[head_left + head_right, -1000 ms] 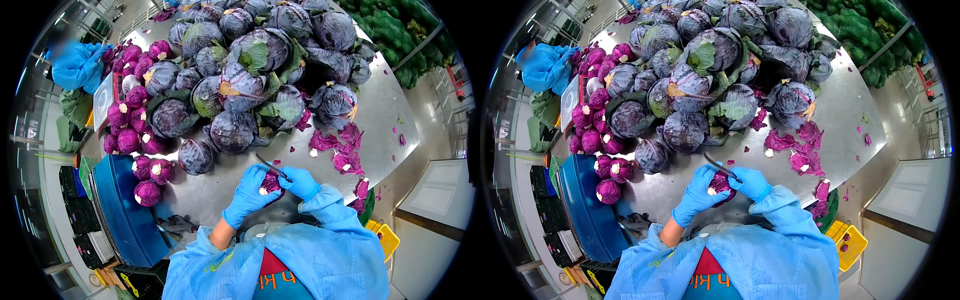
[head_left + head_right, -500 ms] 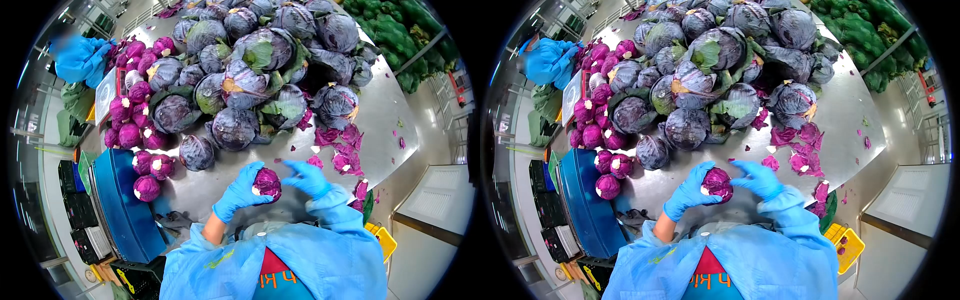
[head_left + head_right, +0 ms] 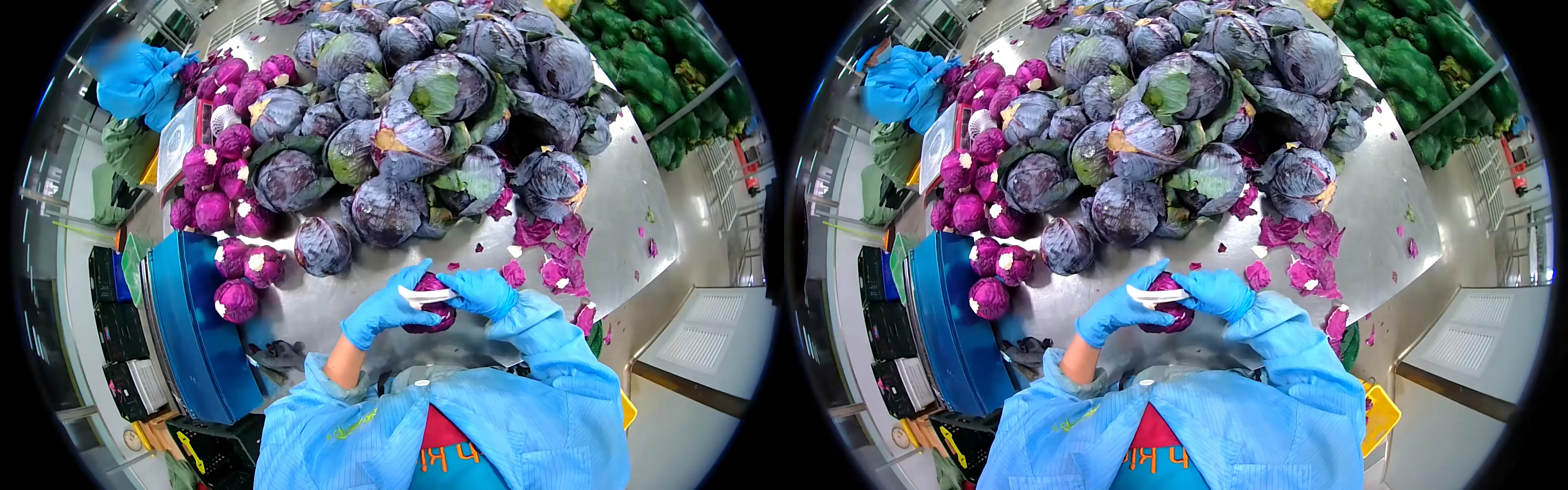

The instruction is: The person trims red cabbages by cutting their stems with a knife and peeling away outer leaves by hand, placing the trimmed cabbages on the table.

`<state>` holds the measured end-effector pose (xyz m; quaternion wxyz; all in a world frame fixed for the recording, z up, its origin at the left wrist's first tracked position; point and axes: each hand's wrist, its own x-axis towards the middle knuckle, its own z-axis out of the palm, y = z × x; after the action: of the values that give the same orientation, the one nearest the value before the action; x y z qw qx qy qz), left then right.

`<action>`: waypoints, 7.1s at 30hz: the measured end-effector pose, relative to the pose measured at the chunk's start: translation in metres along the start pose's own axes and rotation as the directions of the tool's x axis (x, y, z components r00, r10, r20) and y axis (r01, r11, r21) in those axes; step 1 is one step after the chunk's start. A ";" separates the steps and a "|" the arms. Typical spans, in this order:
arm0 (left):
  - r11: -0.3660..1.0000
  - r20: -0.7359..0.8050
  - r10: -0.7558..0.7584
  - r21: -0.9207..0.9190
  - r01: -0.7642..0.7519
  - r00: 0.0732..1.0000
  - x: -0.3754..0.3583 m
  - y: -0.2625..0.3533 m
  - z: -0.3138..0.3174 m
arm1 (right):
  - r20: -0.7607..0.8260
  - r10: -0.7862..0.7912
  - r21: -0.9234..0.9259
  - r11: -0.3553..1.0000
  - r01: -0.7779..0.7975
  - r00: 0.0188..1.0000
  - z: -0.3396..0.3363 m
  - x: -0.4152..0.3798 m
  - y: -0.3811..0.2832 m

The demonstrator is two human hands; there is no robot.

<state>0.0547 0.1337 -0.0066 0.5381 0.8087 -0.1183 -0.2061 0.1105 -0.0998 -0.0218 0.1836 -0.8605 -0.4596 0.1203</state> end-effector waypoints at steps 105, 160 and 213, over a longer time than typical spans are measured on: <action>0.999 -0.187 0.040 0.006 -0.040 0.981 -0.028 -0.011 0.039 | -0.358 0.710 0.674 0.646 -0.358 0.606 -0.010 -0.085 0.055; 0.912 -0.515 -0.409 -0.206 0.354 0.753 -0.016 -0.004 0.023 | -0.190 0.516 0.409 0.815 -0.410 0.835 -0.002 -0.094 -0.003; 0.099 0.019 -0.568 -0.991 0.091 0.823 -0.027 -0.009 0.049 | 0.016 0.768 1.000 -0.006 -0.018 0.640 0.073 -0.058 -0.034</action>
<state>0.0080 0.1079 -0.0259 0.8707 0.3064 0.3327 -0.1930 0.0257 -0.1165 -0.0714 0.7660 -0.6105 0.1000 0.1747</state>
